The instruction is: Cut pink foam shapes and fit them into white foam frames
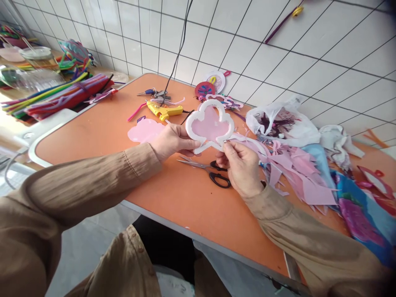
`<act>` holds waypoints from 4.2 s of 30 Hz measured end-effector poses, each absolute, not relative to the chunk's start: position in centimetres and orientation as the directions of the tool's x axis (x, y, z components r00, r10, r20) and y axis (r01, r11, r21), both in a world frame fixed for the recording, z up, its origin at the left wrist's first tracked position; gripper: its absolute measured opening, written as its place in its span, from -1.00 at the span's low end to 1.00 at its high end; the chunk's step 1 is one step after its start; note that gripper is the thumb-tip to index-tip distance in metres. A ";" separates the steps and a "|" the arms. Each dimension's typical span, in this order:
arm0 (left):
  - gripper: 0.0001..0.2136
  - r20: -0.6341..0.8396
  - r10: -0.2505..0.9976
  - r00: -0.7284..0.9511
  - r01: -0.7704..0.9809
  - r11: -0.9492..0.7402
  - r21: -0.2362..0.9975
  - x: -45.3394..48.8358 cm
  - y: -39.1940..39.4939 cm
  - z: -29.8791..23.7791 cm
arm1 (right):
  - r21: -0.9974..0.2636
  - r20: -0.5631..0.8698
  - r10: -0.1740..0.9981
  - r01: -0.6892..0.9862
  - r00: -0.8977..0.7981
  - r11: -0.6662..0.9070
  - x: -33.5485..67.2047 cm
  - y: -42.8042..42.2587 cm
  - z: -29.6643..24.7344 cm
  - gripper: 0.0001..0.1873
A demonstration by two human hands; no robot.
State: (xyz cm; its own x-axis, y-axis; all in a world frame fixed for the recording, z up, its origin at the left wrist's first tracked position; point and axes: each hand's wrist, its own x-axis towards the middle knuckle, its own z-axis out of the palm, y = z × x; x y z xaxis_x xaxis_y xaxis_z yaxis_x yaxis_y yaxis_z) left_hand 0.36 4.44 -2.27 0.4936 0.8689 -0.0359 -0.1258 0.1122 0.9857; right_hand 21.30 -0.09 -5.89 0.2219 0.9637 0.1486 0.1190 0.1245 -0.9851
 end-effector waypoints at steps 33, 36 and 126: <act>-0.64 -0.040 0.924 0.380 -0.179 0.116 0.977 0.1 4.5 -2.2 | -0.941 0.298 0.919 0.244 0.259 0.236 20.7 -0.6 -4.3 -0.80; -0.63 -0.047 0.929 0.367 -0.189 0.124 0.974 0.0 4.5 -2.2 | -0.923 0.332 0.910 0.284 0.248 0.259 20.7 -0.7 -4.2 -0.81; -0.55 0.050 0.979 0.198 -0.160 -0.018 0.987 -0.2 5.1 -3.3 | -0.430 0.086 0.931 0.830 -0.355 0.356 25.0 -0.8 0.0 -0.98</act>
State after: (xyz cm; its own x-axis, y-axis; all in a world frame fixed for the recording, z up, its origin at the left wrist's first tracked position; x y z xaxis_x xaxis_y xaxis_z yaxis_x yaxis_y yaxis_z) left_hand -0.25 5.10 -3.26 0.1985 0.9788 0.0496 -0.1604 -0.0175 0.9869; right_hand 24.97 -0.78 0.01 -0.3546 0.9310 0.0862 0.8296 0.3558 -0.4304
